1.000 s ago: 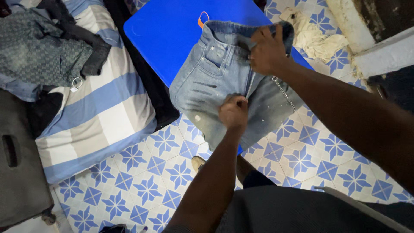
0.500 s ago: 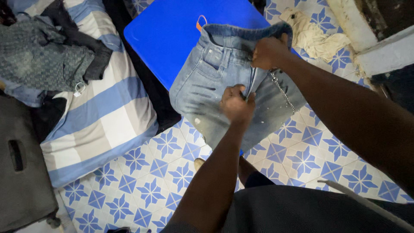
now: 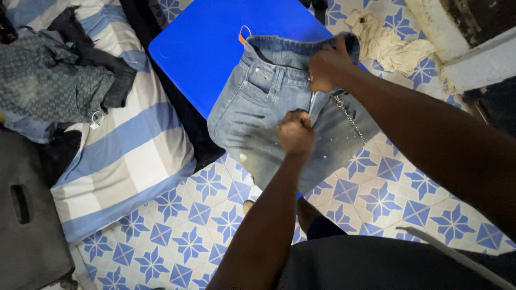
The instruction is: The person takes a pair of jeans, folds them repeatedly on a blue surface, and places them into a suitcase.
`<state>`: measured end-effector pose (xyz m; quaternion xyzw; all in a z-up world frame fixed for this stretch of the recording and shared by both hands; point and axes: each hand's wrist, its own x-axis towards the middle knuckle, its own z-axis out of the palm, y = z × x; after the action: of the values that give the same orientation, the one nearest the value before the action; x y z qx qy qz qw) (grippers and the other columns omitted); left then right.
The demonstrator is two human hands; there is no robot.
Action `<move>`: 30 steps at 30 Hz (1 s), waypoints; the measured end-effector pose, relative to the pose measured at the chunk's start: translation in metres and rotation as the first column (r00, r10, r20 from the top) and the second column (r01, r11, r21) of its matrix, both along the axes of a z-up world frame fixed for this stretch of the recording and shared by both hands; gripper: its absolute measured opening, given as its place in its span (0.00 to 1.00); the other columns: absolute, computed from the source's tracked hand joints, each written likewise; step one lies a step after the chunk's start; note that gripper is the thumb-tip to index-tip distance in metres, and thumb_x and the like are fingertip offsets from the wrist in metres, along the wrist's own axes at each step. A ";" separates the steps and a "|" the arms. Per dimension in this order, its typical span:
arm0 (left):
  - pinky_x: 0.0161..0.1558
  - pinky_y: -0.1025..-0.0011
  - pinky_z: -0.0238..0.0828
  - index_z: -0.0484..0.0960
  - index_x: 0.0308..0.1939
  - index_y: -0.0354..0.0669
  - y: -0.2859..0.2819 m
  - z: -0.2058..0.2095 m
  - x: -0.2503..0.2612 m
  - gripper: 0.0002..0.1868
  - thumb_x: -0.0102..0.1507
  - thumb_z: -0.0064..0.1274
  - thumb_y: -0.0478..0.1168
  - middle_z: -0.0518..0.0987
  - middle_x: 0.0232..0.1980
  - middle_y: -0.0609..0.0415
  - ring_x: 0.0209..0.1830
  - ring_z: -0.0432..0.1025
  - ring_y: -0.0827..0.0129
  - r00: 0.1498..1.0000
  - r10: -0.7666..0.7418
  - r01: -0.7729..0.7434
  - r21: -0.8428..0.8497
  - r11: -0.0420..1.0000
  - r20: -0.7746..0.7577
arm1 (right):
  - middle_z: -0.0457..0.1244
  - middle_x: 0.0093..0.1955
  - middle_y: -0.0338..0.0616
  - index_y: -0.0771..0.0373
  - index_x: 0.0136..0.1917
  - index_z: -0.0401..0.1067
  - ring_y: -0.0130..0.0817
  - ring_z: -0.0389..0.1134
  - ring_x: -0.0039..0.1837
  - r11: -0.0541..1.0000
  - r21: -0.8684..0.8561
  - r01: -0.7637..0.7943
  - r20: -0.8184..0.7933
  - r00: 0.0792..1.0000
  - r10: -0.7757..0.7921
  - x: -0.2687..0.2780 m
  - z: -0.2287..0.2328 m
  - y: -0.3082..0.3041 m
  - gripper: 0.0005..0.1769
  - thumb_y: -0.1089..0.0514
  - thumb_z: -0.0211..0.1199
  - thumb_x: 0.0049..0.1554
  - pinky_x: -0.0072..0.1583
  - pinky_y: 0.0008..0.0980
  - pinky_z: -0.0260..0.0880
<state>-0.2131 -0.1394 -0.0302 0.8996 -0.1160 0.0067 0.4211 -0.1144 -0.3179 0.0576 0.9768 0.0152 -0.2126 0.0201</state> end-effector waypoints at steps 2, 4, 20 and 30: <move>0.43 0.53 0.67 0.82 0.31 0.49 0.001 0.003 0.004 0.06 0.56 0.64 0.42 0.80 0.36 0.54 0.38 0.76 0.53 1.000 -0.010 0.009 0.039 0.999 0.007 | 0.70 0.54 0.47 0.51 0.40 0.86 0.50 0.61 0.68 1.000 -0.012 0.028 0.042 0.999 -0.027 0.001 -0.002 -0.002 0.19 0.39 0.72 0.40 0.70 0.64 0.40; 0.42 0.54 0.69 0.83 0.32 0.48 0.000 0.008 0.006 0.07 0.55 0.65 0.43 0.81 0.35 0.53 0.37 0.76 0.53 0.999 0.005 -0.004 0.020 1.000 -0.052 | 0.70 0.51 0.46 0.49 0.41 0.86 0.50 0.63 0.66 0.996 -0.002 0.093 0.016 0.995 -0.093 0.004 -0.006 -0.003 0.18 0.38 0.71 0.42 0.67 0.63 0.44; 0.40 0.61 0.76 0.84 0.43 0.45 -0.020 0.040 0.057 0.17 0.54 0.67 0.47 0.82 0.39 0.49 0.36 0.79 0.56 0.985 -0.127 0.144 -0.144 0.979 0.120 | 0.67 0.43 0.62 0.76 0.52 0.72 0.59 0.70 0.50 0.686 0.596 0.418 0.572 0.378 -0.728 -0.055 -0.063 -0.104 0.39 0.40 0.83 0.47 0.49 0.56 0.70; 0.43 0.57 0.76 0.83 0.37 0.48 -0.012 0.019 0.099 0.06 0.66 0.54 0.42 0.84 0.38 0.48 0.38 0.79 0.50 0.972 -0.046 0.059 -0.051 0.997 0.229 | 0.69 0.37 0.47 0.66 0.49 0.78 0.32 0.73 0.37 -0.302 0.774 0.556 -0.531 0.311 -0.788 -0.056 -0.059 -0.089 0.13 0.56 0.65 0.54 0.39 0.30 0.78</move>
<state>-0.1140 -0.1517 -0.0112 0.8769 -0.1871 0.1021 0.4309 -0.1703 -0.4068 -0.0012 0.6101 -0.4379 -0.0260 -0.6598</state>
